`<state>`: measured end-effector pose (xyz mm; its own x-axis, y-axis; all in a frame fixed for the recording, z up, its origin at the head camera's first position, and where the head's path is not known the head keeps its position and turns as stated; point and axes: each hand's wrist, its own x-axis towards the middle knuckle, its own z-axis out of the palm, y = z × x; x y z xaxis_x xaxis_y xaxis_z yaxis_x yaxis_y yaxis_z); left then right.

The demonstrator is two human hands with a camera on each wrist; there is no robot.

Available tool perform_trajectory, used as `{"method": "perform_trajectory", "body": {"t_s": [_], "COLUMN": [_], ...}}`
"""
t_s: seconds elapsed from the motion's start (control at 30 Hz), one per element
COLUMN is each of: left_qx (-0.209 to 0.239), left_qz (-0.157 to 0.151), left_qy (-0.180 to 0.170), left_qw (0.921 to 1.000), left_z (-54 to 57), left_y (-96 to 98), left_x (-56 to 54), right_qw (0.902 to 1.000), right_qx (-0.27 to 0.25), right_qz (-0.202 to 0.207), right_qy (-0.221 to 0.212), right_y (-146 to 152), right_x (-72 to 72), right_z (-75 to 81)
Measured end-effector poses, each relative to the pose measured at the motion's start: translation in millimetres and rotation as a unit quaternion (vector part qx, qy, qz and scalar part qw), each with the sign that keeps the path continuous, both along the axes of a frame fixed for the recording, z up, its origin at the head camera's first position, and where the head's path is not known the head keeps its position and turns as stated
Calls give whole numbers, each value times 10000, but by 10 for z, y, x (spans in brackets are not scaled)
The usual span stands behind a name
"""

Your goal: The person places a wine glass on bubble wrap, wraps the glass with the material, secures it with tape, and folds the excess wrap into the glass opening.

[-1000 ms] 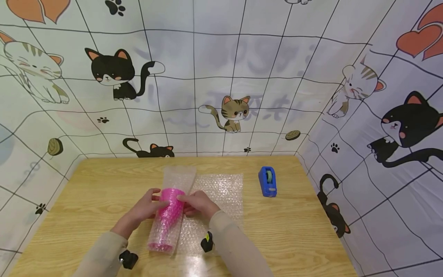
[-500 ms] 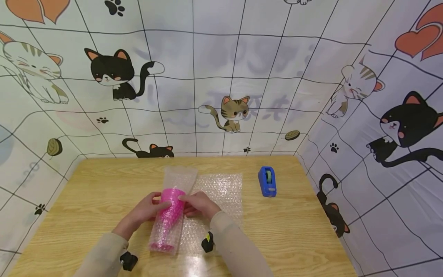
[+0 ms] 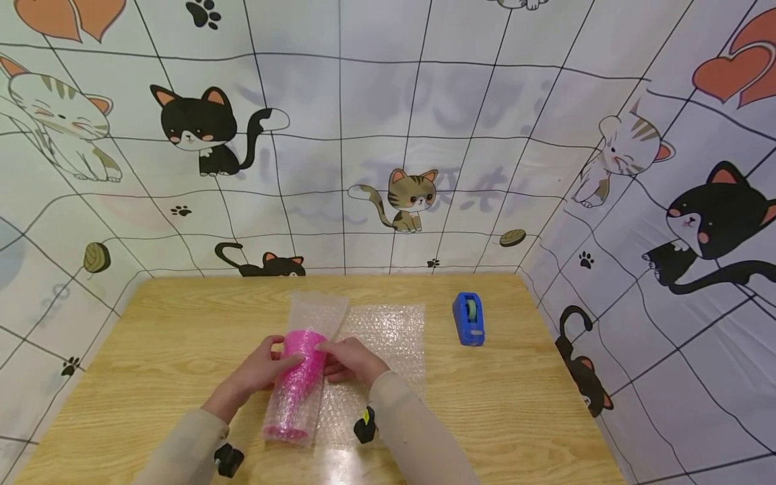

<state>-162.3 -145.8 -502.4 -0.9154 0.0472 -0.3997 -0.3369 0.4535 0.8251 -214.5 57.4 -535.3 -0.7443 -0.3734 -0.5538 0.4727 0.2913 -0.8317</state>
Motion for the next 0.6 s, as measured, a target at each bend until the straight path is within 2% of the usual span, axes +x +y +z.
{"method": "perform_trajectory", "body": {"t_s": [0.33, 0.6], "left_qx": [-742, -1084], "left_qz": [-142, -185], "left_qy": [398, 499], "left_qw": [9963, 9927], "left_z": [24, 44], "left_y": [68, 111], "left_x": [23, 28], "right_qw": [9994, 9986], "right_qx": [-235, -406], "right_qz": [-89, -173], "right_qy": [-241, -296], "right_y": [27, 25], "right_x": [22, 24], "right_z": [62, 69]}}
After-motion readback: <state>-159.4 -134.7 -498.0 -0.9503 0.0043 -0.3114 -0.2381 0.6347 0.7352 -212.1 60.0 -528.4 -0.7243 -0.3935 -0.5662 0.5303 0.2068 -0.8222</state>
